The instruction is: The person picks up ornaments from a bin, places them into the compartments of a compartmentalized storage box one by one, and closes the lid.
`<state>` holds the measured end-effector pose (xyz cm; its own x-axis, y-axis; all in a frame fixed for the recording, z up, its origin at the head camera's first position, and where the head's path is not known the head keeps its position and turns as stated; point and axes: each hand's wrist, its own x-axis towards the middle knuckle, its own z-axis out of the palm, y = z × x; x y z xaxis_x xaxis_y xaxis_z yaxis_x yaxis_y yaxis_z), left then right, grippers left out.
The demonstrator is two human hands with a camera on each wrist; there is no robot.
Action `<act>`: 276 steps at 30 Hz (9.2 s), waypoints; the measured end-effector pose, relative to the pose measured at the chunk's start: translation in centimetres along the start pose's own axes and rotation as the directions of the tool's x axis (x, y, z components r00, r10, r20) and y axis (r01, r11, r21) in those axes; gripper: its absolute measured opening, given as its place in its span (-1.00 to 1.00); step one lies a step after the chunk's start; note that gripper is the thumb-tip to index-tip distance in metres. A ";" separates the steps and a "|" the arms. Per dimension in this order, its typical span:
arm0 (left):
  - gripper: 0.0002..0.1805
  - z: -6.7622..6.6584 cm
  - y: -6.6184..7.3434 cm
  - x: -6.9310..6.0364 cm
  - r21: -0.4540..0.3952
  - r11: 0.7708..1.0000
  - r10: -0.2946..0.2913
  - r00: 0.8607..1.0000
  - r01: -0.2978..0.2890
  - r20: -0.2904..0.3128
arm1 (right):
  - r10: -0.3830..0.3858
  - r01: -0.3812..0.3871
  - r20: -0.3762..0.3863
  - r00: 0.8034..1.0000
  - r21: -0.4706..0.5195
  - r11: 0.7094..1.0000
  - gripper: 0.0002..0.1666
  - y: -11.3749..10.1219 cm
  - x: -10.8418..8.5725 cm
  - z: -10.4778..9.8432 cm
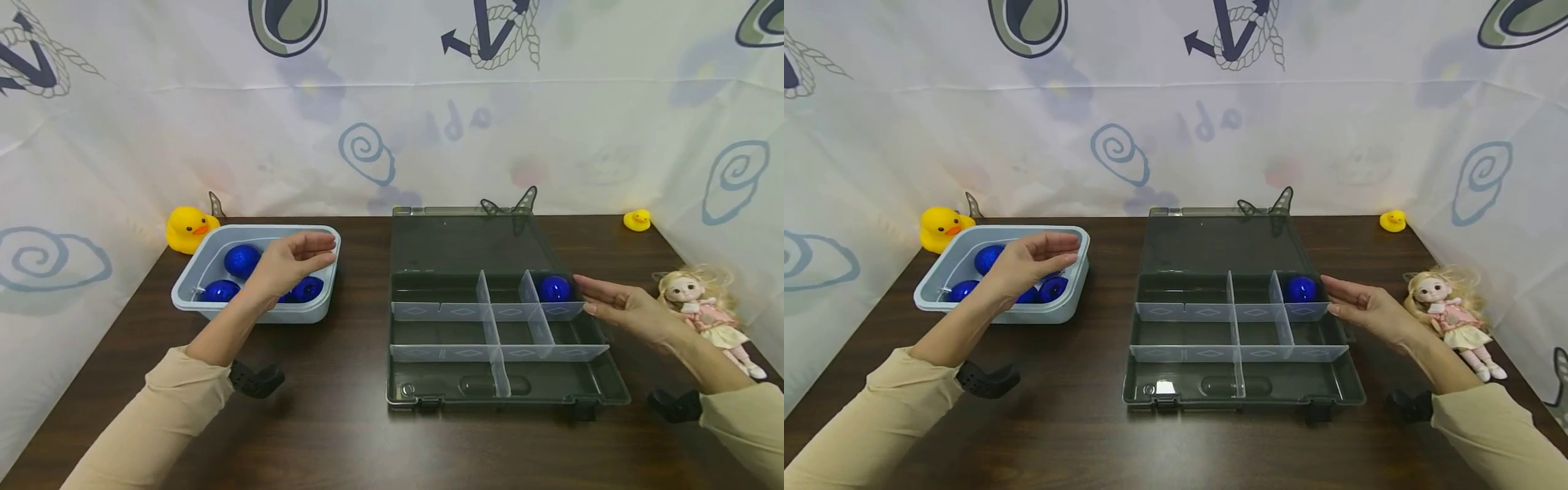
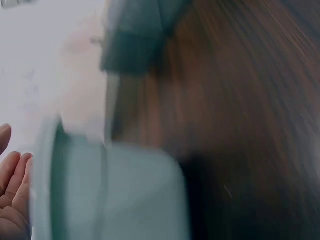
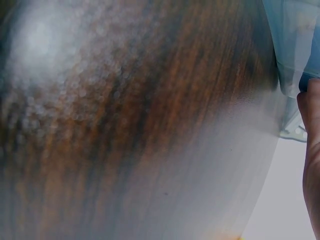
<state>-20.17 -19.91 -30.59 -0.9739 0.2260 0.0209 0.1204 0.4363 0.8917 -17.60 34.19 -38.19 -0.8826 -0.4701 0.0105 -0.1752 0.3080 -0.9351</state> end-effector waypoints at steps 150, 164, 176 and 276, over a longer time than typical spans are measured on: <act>-0.39 -3.0 -2.5 -0.2 -0.093 0.985 -0.162 0.958 0.144 -0.238 | 0.114 -0.120 -0.049 0.992 -0.134 0.984 -0.36 -0.4 -0.2 0.2; -0.36 -5.0 -4.8 0.6 -0.011 0.964 -0.262 0.947 0.265 -0.187 | 0.096 -0.100 -0.038 0.995 -0.125 0.987 -0.36 -0.6 -0.1 0.2; -0.37 -4.9 -5.4 1.5 0.076 0.944 -0.312 0.943 0.322 -0.113 | 0.121 -0.127 -0.050 0.991 -0.131 0.983 -0.36 -0.5 -0.1 0.3; -0.57 3.4 1.2 -0.9 -0.016 0.995 0.101 0.995 -0.100 0.018 | 0.131 -0.140 -0.067 0.989 -0.156 0.978 -0.37 -0.4 -0.2 0.1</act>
<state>-18.53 -16.57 -31.08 -0.9532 0.2844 0.1022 0.2143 0.3974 0.8923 -17.29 34.12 -37.80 -0.9253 -0.3688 -0.0885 -0.1155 0.4963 -0.8604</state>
